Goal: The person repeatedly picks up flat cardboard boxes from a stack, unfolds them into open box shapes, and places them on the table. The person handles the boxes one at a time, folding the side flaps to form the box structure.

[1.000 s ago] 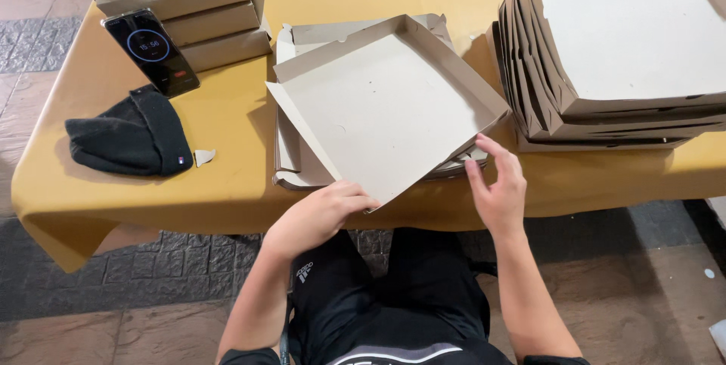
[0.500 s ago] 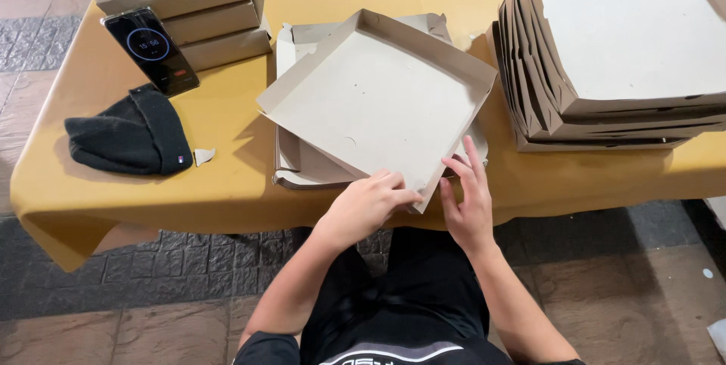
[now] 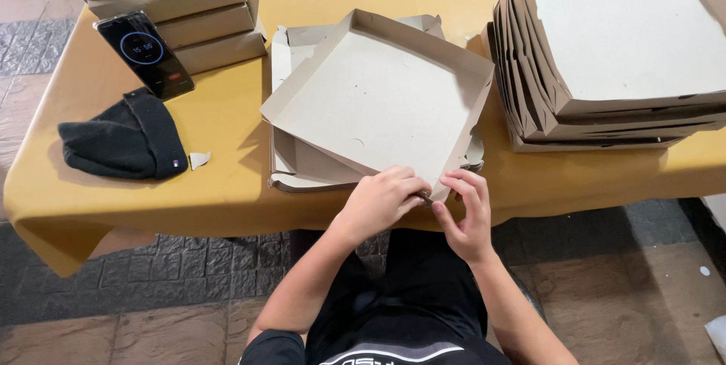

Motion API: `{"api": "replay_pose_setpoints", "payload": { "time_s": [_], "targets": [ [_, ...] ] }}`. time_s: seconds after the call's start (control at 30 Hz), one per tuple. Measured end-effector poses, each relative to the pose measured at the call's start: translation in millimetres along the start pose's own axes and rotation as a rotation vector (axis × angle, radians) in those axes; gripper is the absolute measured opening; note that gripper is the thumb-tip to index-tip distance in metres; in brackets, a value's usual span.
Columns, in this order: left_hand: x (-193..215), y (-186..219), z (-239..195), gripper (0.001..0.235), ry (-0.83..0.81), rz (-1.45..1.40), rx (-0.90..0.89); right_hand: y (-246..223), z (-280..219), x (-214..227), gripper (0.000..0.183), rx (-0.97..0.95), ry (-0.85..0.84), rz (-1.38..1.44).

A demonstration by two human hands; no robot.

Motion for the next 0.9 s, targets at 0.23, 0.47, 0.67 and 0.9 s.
{"api": "replay_pose_setpoints", "payload": {
  "time_s": [0.23,0.47,0.67,0.9],
  "targets": [
    [-8.3,2.0,0.4,0.02,-0.021,-0.023,0.007,-0.5,3.0,-11.0,0.049,0.023,0.023,0.02],
    [-9.9,3.0,0.9,0.011,0.007,-0.031,0.023,-0.5,8.7,-23.8,0.049,-0.047,0.0,0.057],
    [0.3,-16.0,-8.7,0.017,0.071,0.013,0.063,8.5,6.6,-12.5,0.039,-0.117,-0.025,0.1],
    [15.2,-93.8,-44.2,0.009,0.231,0.153,0.264,23.6,9.3,16.3,0.021,-0.04,-0.077,-0.024]
  ]
}}
Point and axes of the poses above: each hand's wrist, its own z-axis towards the middle knuckle, its own x-axis out of the back of the hand, y = z × x, the point moved 7 cm from there along z, towards the middle knuckle, and after that the axes turned 4 degrees about y, right-handed, at the moved point
